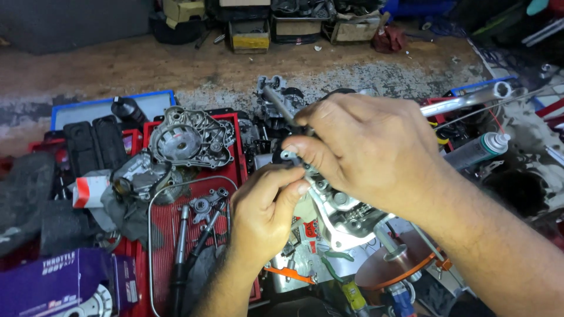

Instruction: The person assembles a motorcycle engine component, using a wrench to tighten bolts on the cylinder head. They repeatedly adjust the position of the engine part and use the tool to secure fasteners while working over a red tool tray.

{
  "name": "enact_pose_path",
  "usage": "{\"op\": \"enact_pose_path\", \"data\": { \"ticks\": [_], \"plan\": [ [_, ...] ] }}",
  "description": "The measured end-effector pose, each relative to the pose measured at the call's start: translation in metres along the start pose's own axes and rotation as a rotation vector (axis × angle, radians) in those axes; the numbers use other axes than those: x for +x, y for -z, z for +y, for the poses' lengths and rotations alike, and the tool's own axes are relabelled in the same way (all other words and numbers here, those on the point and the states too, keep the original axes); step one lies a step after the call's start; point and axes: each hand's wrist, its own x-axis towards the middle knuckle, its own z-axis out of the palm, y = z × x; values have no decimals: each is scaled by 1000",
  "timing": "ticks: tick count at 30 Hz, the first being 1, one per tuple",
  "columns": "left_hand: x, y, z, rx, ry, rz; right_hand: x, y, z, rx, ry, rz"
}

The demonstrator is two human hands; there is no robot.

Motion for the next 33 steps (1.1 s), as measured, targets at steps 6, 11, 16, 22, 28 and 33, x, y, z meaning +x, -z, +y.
{"op": "enact_pose_path", "data": {
  "ticks": [6,11,16,22,28,33],
  "plan": [
    [-3,0,-5,5,-77,10,0,1,-1,17,-21,-6],
    [2,4,3,35,-121,-21,2,4,-2,44,-25,-13],
    [-15,0,-10,-72,143,36,4,6,-2,88,-7,1],
    [-13,0,-10,-58,168,44,5,7,-3,79,-5,-9],
    [-10,-7,-12,-3,76,84,5,7,-3,83,-17,-18],
    [-6,-8,-7,11,-4,94,3,5,-2,62,-19,-20]
  ]
}}
